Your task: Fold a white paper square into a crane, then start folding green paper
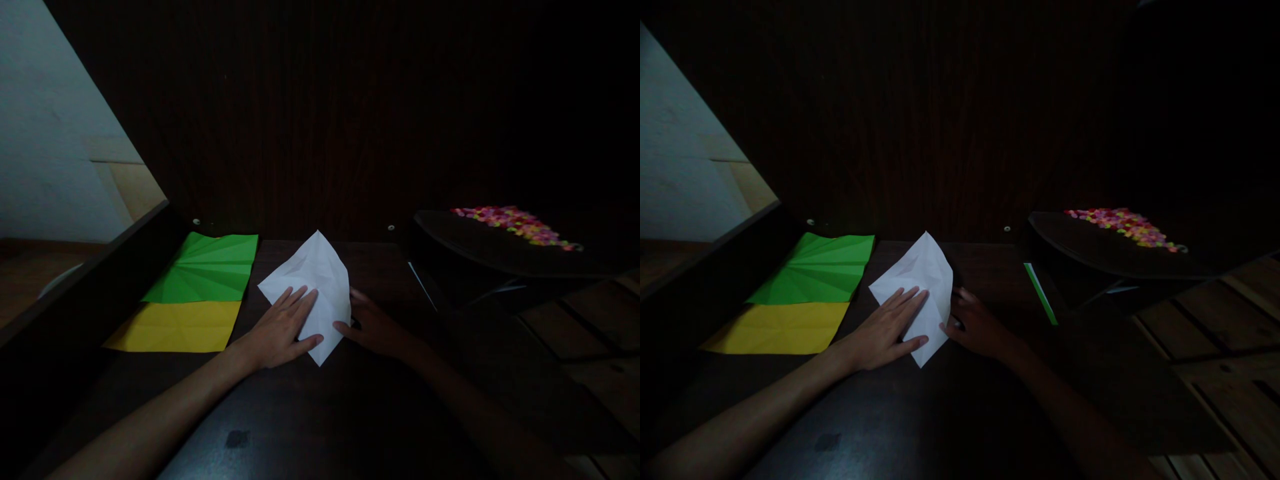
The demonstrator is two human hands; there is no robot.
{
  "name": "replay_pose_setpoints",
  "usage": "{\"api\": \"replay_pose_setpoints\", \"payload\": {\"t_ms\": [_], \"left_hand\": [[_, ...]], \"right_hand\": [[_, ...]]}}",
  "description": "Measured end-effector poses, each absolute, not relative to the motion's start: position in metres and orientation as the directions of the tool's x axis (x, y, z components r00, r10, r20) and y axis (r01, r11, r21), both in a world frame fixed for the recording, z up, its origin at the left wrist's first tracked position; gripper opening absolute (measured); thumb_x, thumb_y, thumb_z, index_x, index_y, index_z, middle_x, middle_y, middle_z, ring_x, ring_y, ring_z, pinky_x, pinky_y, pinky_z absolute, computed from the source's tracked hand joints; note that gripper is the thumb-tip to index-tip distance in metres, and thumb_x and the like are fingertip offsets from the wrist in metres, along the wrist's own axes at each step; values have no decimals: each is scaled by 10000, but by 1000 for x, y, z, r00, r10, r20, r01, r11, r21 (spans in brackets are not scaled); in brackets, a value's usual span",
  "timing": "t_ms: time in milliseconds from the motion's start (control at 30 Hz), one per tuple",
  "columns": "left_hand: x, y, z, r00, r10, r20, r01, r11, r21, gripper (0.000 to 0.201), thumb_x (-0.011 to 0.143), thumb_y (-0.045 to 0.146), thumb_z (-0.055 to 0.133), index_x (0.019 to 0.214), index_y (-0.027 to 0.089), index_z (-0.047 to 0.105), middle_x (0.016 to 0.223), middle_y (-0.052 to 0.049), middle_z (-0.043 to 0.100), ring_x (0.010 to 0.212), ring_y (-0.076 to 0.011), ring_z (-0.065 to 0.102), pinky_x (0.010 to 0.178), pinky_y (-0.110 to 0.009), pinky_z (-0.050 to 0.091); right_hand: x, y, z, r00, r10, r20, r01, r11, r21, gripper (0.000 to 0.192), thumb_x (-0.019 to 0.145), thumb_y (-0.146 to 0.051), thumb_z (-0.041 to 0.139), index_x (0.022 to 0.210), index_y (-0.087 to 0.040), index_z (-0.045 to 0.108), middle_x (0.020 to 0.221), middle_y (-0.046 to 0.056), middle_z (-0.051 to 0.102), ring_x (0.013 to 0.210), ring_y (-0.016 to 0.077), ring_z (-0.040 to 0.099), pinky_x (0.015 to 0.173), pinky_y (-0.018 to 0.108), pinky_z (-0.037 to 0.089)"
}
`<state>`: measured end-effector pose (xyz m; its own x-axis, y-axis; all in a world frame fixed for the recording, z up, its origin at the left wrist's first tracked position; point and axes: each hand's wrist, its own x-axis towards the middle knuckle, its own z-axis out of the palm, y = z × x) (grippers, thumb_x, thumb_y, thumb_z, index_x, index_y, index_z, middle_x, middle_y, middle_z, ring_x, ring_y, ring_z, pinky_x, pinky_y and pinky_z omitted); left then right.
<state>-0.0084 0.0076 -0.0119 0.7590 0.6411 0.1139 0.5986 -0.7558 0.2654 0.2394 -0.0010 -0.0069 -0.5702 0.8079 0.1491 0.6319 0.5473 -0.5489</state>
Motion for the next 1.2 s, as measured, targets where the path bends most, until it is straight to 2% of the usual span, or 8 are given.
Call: {"api": "replay_pose_setpoints", "payload": {"t_ms": [167,433,567,700,900,1200], "left_hand": [[-9,8,-13,756,640,140,592,-759,272,803,952,609,363,1538,142,75,1557,-183,284,1461,-305,211,1184,-485,183],[-9,8,-13,754,642,136,593,-755,280,792,950,594,383,1537,145,97,1553,-183,296,1460,-319,208,1176,-502,203],[-9,8,-13,750,644,151,593,-756,275,754,944,566,421,1526,155,174,1545,-164,325,1462,-326,196,1169,-516,220],[-9,7,-12,745,644,174,596,-759,262,666,917,524,494,1469,181,346,1525,-147,371,1435,-354,254,1129,-551,269],[-8,7,-11,737,644,205,587,-760,278,465,986,322,382,1427,179,421,1492,-102,435,1357,-306,381,1094,-512,338],[-5,5,-7,735,648,199,594,-757,270,496,980,431,400,1398,168,444,1487,-121,435,1355,-320,384,1095,-506,332]], "right_hand": [[242,1,-15,-604,782,156,636,590,-498,399,850,-272,622,1244,-212,617,1390,103,550,1399,309,338,1140,560,286],[244,3,-21,-637,757,146,647,628,-433,597,811,-304,658,1382,-214,509,1444,127,489,1434,341,258,1138,590,256],[243,1,-19,-631,765,127,667,619,-415,631,788,-306,668,1386,-188,504,1444,142,487,1435,354,249,1131,591,265],[245,-2,-18,-649,749,130,655,638,-405,708,754,-297,687,1415,-178,461,1450,150,480,1443,363,223,1135,608,234],[247,-1,-15,-682,707,189,593,686,-422,471,916,-282,523,1385,-256,486,1484,70,454,1464,304,189,1157,580,215],[235,3,-16,-652,733,191,644,669,-371,429,982,-306,434,1402,-220,452,1445,102,493,1445,295,240,1149,556,265]]}}
